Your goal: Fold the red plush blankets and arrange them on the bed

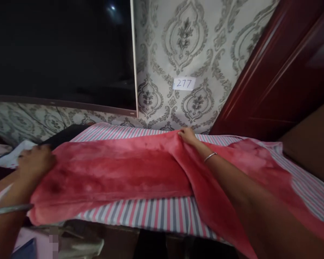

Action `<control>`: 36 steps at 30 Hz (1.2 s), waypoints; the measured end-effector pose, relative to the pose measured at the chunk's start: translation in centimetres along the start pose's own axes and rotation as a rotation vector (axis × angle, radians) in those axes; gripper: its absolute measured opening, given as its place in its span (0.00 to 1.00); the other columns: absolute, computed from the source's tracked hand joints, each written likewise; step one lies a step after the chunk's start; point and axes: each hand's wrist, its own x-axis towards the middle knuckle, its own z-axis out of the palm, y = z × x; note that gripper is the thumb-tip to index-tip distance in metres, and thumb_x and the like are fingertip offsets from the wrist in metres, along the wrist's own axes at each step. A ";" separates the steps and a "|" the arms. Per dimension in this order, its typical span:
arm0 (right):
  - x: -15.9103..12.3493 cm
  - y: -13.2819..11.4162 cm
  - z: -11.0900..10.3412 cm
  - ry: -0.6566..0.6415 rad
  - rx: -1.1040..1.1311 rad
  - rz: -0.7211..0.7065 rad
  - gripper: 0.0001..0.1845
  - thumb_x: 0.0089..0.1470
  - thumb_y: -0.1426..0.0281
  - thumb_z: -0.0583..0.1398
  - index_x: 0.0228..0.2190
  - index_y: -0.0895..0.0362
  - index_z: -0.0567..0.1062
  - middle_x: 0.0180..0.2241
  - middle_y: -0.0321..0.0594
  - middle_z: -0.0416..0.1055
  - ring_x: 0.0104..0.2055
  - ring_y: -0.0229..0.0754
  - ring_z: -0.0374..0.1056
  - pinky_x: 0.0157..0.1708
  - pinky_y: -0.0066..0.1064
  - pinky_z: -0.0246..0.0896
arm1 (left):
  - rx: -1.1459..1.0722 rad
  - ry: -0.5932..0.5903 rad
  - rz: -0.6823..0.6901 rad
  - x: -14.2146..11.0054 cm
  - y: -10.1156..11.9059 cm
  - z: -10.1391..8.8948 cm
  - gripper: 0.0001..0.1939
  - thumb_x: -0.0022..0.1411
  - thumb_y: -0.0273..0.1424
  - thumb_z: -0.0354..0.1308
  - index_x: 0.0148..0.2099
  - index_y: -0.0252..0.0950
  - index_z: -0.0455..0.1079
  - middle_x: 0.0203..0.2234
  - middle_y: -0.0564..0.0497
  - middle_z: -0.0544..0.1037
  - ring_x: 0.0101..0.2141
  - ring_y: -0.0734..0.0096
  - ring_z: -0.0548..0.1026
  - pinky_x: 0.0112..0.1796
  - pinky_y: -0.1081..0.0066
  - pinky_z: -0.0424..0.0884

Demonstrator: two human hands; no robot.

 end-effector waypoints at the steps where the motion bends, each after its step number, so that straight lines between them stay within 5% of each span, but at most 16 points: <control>1: -0.6 -0.1 0.1 -0.001 0.021 -0.017 0.09 0.57 0.74 0.58 0.30 0.58 0.79 0.31 0.41 0.77 0.37 0.43 0.69 0.36 0.28 0.58 | -0.038 -0.009 0.076 -0.8 2.6 0.2 0.17 0.51 0.31 0.52 0.43 0.36 0.73 0.41 0.38 0.79 0.43 0.46 0.76 0.44 0.47 0.74; 5: -3.5 -0.8 -0.5 0.007 0.084 -0.095 0.07 0.58 0.74 0.59 0.29 0.58 0.77 0.33 0.40 0.77 0.38 0.43 0.69 0.39 0.29 0.59 | -0.578 -0.186 0.628 -5.9 16.6 0.3 0.27 0.60 0.35 0.50 0.60 0.35 0.68 0.57 0.39 0.73 0.44 0.58 0.79 0.47 0.59 0.76; 8: -6.3 -1.8 -1.4 0.028 0.106 -0.132 0.06 0.60 0.74 0.59 0.32 0.57 0.77 0.38 0.40 0.77 0.43 0.45 0.69 0.44 0.30 0.60 | -0.808 -0.230 0.903 -10.6 27.0 0.1 0.32 0.61 0.32 0.50 0.68 0.38 0.60 0.66 0.41 0.64 0.57 0.58 0.73 0.55 0.61 0.72; 12: -10.4 -2.1 -1.9 0.061 0.133 -0.147 0.09 0.62 0.72 0.58 0.39 0.52 0.80 0.43 0.35 0.78 0.48 0.45 0.71 0.48 0.31 0.63 | -0.867 -0.255 1.056 -15.3 35.5 1.0 0.29 0.59 0.27 0.50 0.63 0.36 0.65 0.59 0.41 0.73 0.59 0.56 0.71 0.59 0.56 0.67; 17: -15.3 4.7 -4.4 0.176 0.163 -0.026 0.19 0.59 0.75 0.60 0.49 0.48 0.78 0.51 0.31 0.76 0.55 0.41 0.69 0.57 0.29 0.62 | -0.862 -0.209 0.921 -17.7 37.0 5.0 0.11 0.59 0.32 0.49 0.40 0.38 0.71 0.38 0.43 0.79 0.42 0.55 0.77 0.46 0.57 0.74; 21: -20.6 15.1 -8.9 0.323 0.123 0.324 0.24 0.58 0.77 0.55 0.54 0.58 0.75 0.56 0.46 0.73 0.57 0.46 0.68 0.59 0.35 0.61 | -0.915 -0.161 0.868 -18.7 36.0 7.3 0.08 0.59 0.36 0.49 0.37 0.41 0.67 0.35 0.44 0.78 0.40 0.55 0.76 0.45 0.58 0.74; 26: -26.9 25.7 -12.6 0.420 0.051 0.787 0.27 0.58 0.74 0.54 0.59 0.65 0.71 0.54 0.59 0.72 0.59 0.57 0.66 0.59 0.42 0.60 | -0.906 -0.112 0.847 -19.4 36.3 7.2 0.09 0.58 0.38 0.49 0.37 0.41 0.66 0.35 0.43 0.77 0.40 0.53 0.76 0.45 0.57 0.73; 30: -28.6 29.7 -12.4 0.333 0.094 0.954 0.25 0.61 0.68 0.59 0.58 0.64 0.71 0.49 0.58 0.75 0.52 0.54 0.72 0.52 0.39 0.67 | -0.890 -0.098 0.842 -19.5 36.5 6.8 0.08 0.58 0.39 0.48 0.36 0.42 0.64 0.34 0.44 0.76 0.39 0.53 0.76 0.44 0.56 0.73; 36: -27.6 31.5 -11.3 0.225 0.179 0.992 0.17 0.66 0.60 0.62 0.50 0.57 0.74 0.49 0.44 0.73 0.46 0.45 0.72 0.46 0.42 0.73 | -0.868 -0.085 0.850 -19.4 36.3 6.8 0.08 0.59 0.39 0.48 0.36 0.43 0.64 0.34 0.44 0.76 0.39 0.54 0.76 0.43 0.58 0.73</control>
